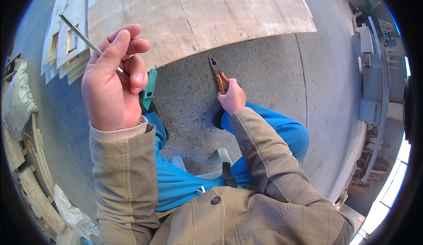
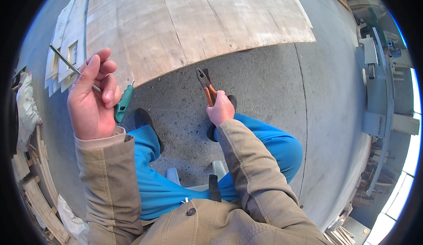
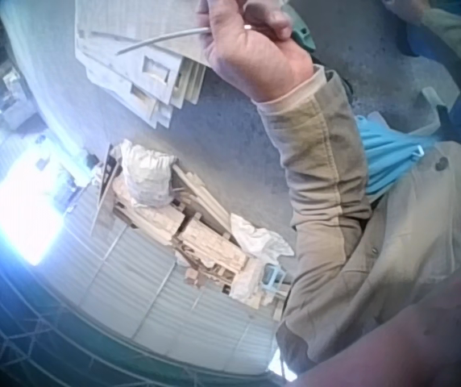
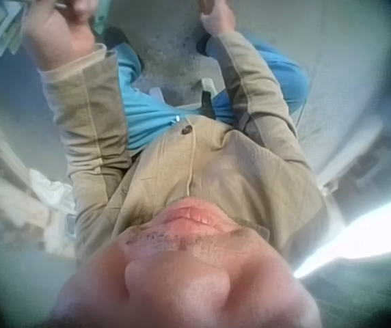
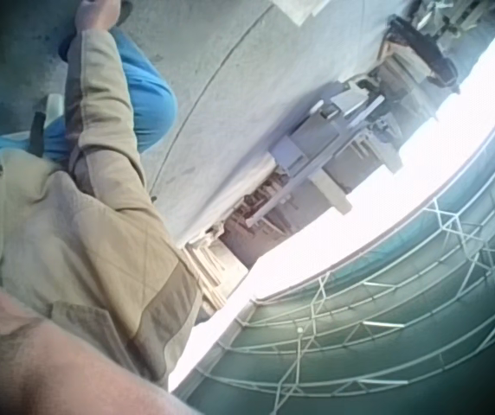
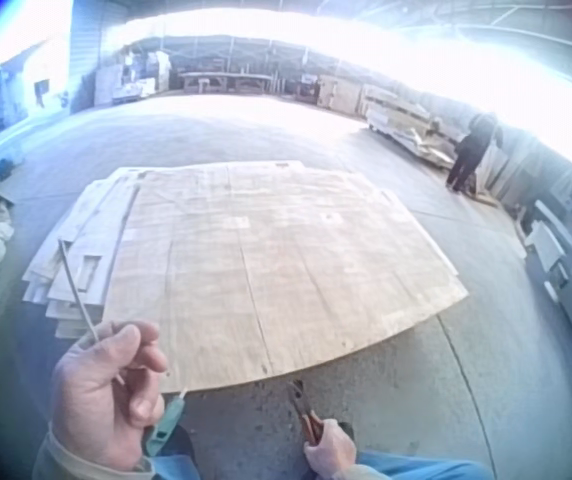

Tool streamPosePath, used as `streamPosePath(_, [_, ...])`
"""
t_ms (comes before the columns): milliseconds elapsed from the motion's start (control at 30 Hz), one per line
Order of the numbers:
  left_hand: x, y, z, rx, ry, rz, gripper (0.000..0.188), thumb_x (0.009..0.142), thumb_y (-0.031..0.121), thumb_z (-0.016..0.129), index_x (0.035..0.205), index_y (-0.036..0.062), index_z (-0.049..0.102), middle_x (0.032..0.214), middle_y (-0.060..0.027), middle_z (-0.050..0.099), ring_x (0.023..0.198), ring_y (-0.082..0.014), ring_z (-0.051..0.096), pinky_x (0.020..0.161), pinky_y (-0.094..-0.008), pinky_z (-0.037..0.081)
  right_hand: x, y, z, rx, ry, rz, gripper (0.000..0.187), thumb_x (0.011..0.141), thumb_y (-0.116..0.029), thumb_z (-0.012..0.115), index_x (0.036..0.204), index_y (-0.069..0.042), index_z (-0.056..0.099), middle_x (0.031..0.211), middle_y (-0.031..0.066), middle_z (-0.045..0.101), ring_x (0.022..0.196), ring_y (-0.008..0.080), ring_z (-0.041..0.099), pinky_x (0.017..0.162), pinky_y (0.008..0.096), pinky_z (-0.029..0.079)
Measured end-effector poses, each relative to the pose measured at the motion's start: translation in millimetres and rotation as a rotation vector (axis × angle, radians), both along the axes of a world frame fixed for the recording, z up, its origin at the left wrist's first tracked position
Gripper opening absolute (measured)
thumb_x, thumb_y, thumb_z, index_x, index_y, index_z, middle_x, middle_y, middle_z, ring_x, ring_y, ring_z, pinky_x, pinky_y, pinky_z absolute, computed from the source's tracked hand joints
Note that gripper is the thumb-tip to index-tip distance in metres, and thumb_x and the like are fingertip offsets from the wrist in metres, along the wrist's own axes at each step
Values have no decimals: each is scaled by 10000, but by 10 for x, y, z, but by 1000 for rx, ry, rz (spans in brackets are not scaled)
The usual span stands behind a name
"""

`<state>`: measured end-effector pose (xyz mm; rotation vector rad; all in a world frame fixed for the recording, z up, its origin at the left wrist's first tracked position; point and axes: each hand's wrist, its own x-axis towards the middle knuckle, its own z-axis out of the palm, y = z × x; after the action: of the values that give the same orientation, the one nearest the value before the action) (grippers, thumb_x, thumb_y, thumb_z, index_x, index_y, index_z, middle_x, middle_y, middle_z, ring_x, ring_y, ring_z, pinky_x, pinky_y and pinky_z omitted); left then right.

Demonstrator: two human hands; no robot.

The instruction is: The person uses pliers to pull nails from a wooden board placed on the floor. They repeatedly grip each nail with the pliers and pull it out, then set the nail aside. The task continues with multiple nails removed one at a time.

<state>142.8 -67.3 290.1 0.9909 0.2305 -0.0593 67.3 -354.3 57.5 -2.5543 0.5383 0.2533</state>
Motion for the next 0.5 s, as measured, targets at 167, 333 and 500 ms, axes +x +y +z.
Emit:
streamPosePath(167, [-10,-33,-5,21,13,3,242,1020,239,716,1120,22,755,931,-83,753,570,-93,508,516,-234,370,165,58,-7,2,-85,35,420,815,-156,812,1137,-38,570,1086,215,727,1019,424,714,853,492,571])
streamPosePath(333, [6,-30,-10,10,18,-1,243,1021,242,717,1119,23,756,928,-82,755,567,-91,509,515,-234,369,109,30,28,25,-54,3,423,812,-159,812,1137,-37,570,1091,220,727,1013,431,714,847,502,569])
streamPosePath(500, [-1,-31,-46,44,8,-6,290,1049,251,679,1207,17,747,966,-39,763,552,-55,465,506,-232,310,110,21,-30,24,-89,9,459,792,-161,820,1154,-28,571,1053,234,722,1004,447,706,847,505,561])
